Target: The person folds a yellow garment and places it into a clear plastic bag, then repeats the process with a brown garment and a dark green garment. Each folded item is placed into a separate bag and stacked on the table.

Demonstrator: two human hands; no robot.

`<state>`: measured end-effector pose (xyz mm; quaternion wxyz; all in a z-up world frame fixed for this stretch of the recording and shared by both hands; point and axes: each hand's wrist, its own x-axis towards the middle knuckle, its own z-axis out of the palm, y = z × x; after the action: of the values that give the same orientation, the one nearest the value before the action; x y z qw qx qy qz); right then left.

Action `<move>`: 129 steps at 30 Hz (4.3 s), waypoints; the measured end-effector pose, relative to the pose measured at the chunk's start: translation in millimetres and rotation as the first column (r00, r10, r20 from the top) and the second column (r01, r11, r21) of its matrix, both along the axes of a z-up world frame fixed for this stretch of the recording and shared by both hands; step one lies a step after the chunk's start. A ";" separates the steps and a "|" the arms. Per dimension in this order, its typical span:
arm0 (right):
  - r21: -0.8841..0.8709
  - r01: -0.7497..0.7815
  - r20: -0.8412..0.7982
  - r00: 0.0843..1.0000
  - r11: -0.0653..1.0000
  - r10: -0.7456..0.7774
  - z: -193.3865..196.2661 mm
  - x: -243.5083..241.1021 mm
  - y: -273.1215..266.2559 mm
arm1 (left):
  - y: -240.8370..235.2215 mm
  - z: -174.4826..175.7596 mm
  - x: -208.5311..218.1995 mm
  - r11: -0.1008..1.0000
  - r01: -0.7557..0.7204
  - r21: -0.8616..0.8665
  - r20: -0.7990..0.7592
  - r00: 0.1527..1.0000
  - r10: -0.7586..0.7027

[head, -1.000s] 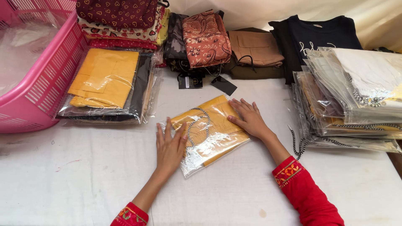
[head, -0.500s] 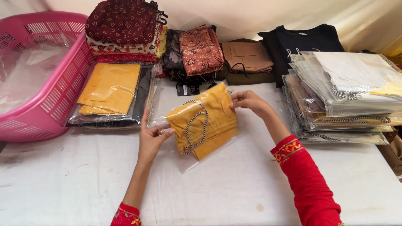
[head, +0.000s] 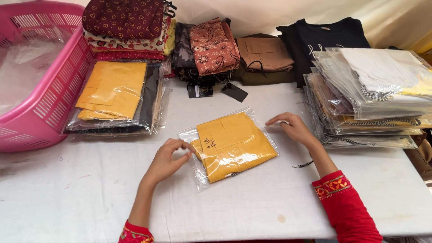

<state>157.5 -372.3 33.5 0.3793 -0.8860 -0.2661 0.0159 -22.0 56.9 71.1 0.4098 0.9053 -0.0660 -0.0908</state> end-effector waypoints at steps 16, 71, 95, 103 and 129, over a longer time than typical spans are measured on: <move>-0.094 0.203 -0.102 0.972 0.975 -0.212 -5.0 -16.6 26.1 | -24.7 -5.5 -0.4 0.930 -0.313 0.195 0.169 0.944 0.282; 0.431 -0.288 0.243 0.950 0.855 0.197 126.3 93.9 360.7 | 68.2 6.4 -8.1 0.238 -0.161 -0.958 0.172 0.341 0.924; -0.018 0.024 0.401 0.916 1.000 -0.015 69.9 47.1 481.8 | 75.7 -24.4 19.6 0.380 -0.710 -0.593 0.398 0.151 0.905; -0.292 -0.168 0.453 0.843 0.942 0.291 78.1 24.6 525.4 | 67.5 -15.8 15.5 0.315 -0.673 -0.669 0.386 0.047 0.921; -0.355 -0.373 0.237 0.851 0.857 0.469 17.7 -37.3 269.3 | 55.9 -12.0 10.6 0.374 -0.726 -0.576 0.497 0.052 0.866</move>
<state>120.2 -103.0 51.2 0.1819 -0.8423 -0.5074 -0.0024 -11.4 112.8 59.1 0.3953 0.6908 0.2770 0.5383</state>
